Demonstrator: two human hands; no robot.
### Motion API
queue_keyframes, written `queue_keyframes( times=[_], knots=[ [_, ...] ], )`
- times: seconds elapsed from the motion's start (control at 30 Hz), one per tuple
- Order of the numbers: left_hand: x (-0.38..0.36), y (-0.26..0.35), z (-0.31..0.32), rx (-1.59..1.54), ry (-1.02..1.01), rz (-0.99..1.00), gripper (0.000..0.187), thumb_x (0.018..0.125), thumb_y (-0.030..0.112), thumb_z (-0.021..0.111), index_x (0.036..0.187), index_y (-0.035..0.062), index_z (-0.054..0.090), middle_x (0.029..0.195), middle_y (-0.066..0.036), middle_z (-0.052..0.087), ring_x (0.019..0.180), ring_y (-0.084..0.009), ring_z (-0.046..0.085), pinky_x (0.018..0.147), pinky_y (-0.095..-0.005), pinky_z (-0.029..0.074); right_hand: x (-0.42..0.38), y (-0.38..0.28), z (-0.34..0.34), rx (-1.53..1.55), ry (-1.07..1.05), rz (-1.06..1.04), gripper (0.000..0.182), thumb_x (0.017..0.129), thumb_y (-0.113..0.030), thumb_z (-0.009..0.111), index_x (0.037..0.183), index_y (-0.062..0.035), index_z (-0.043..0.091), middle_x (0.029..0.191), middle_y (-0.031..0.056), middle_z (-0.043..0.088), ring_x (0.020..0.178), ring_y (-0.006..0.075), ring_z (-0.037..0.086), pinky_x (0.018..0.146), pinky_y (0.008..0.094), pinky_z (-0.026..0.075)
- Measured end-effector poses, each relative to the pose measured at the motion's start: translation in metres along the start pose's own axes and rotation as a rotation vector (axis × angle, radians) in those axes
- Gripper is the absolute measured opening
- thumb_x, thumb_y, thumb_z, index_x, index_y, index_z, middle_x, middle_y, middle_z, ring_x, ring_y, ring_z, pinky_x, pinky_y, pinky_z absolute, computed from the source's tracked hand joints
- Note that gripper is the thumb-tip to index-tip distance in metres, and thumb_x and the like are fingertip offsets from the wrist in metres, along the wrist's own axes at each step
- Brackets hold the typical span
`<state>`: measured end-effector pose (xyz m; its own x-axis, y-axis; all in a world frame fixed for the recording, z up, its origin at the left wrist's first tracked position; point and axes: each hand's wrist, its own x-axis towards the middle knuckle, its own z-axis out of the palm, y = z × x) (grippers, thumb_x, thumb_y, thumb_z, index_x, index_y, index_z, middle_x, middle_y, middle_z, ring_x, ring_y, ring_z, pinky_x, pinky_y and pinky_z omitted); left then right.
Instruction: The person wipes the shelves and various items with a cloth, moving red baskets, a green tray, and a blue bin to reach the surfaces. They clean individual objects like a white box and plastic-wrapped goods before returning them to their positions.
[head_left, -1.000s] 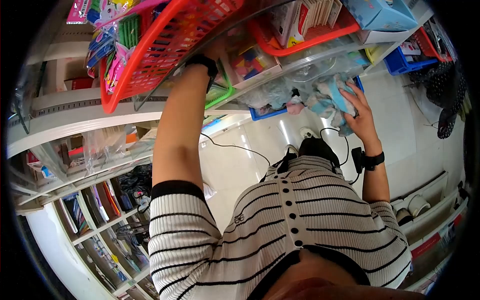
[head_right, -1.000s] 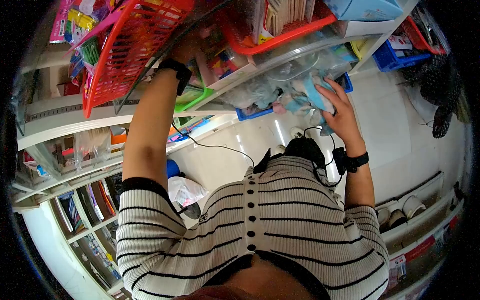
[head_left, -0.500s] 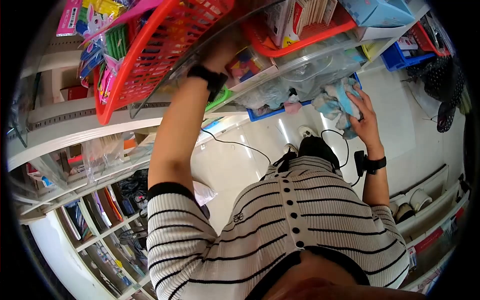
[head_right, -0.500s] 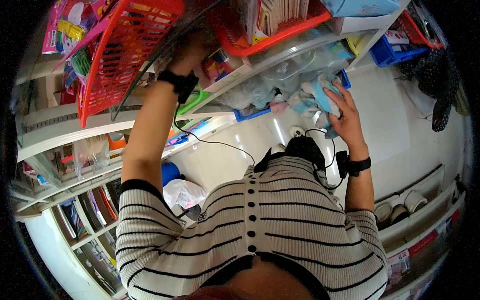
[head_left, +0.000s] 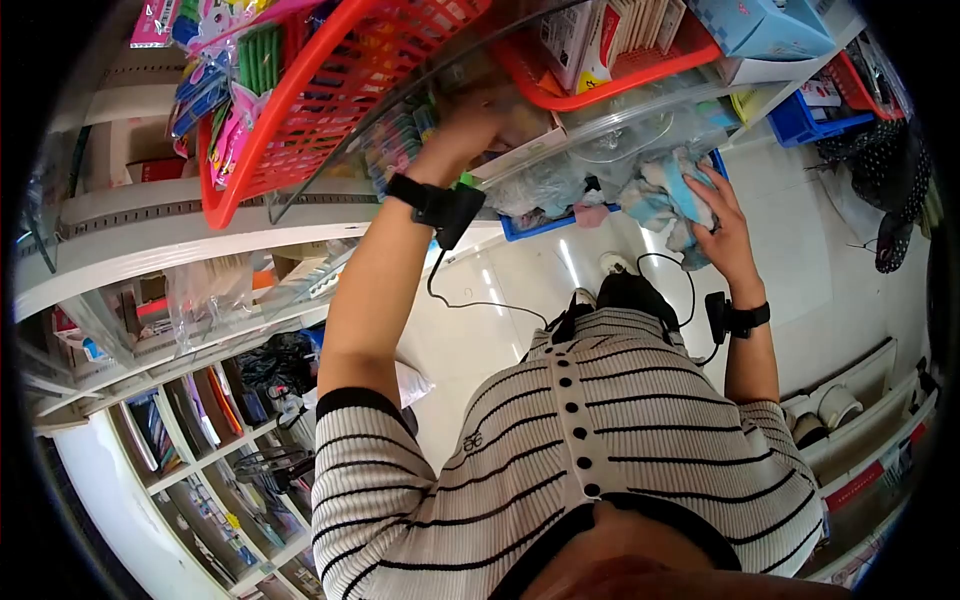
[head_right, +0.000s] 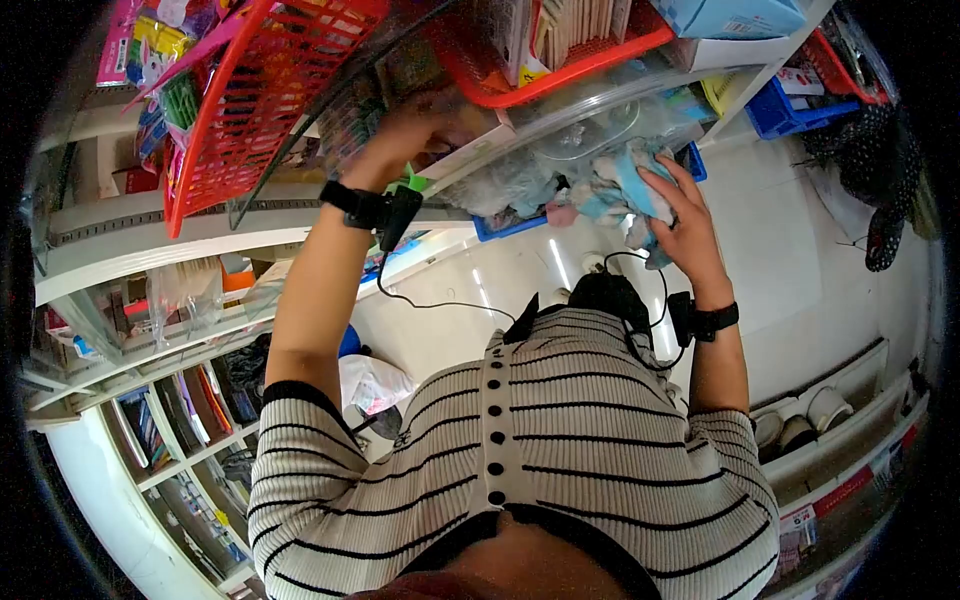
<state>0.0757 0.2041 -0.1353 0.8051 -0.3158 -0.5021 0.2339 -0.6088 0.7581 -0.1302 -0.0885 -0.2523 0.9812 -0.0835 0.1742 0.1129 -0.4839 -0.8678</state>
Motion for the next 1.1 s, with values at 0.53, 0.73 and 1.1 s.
queue_keyframes(
  times=[0.53, 0.73, 1.1],
  knots=[
    [0.032, -0.041, -0.084, 0.986, 0.229, 0.728, 0.026, 0.098, 0.017, 0.046, 0.114, 0.0024, 0.061, 0.109, -0.016, 0.063, 0.103, -0.0276, 0.06, 0.088, -0.0393, 0.048, -0.006, 0.007, -0.002, -0.005, -0.015, 0.017, 0.068, 0.064, 0.012, 0.057, 0.127, -0.0144, 0.058, 0.139, 0.0117, 0.045, 0.129, 0.0309, 0.043, 0.107, 0.0365, 0.034],
    [0.094, -0.054, -0.079, 0.519, 0.346, 0.255, 0.032, 0.094, 0.022, 0.053, 0.12, 0.0035, 0.058, 0.124, -0.022, 0.055, 0.116, -0.035, 0.051, 0.098, -0.042, 0.041, -0.001, 0.001, 0.004, 0.008, -0.041, 0.003, 0.068, 0.065, 0.012, 0.057, 0.127, -0.0143, 0.058, 0.139, 0.0115, 0.045, 0.129, 0.0309, 0.043, 0.107, 0.0365, 0.034],
    [-0.027, -0.046, 0.021, 0.79, 0.208, 0.586, 0.027, 0.086, 0.022, 0.061, 0.109, 0.0072, 0.062, 0.092, -0.016, 0.066, 0.083, -0.0337, 0.064, 0.072, -0.0417, 0.052, 0.004, 0.001, 0.01, 0.023, -0.03, -0.032, 0.065, 0.067, 0.011, 0.058, 0.127, -0.0142, 0.058, 0.139, 0.0122, 0.045, 0.129, 0.0309, 0.043, 0.107, 0.037, 0.035]
  ],
)
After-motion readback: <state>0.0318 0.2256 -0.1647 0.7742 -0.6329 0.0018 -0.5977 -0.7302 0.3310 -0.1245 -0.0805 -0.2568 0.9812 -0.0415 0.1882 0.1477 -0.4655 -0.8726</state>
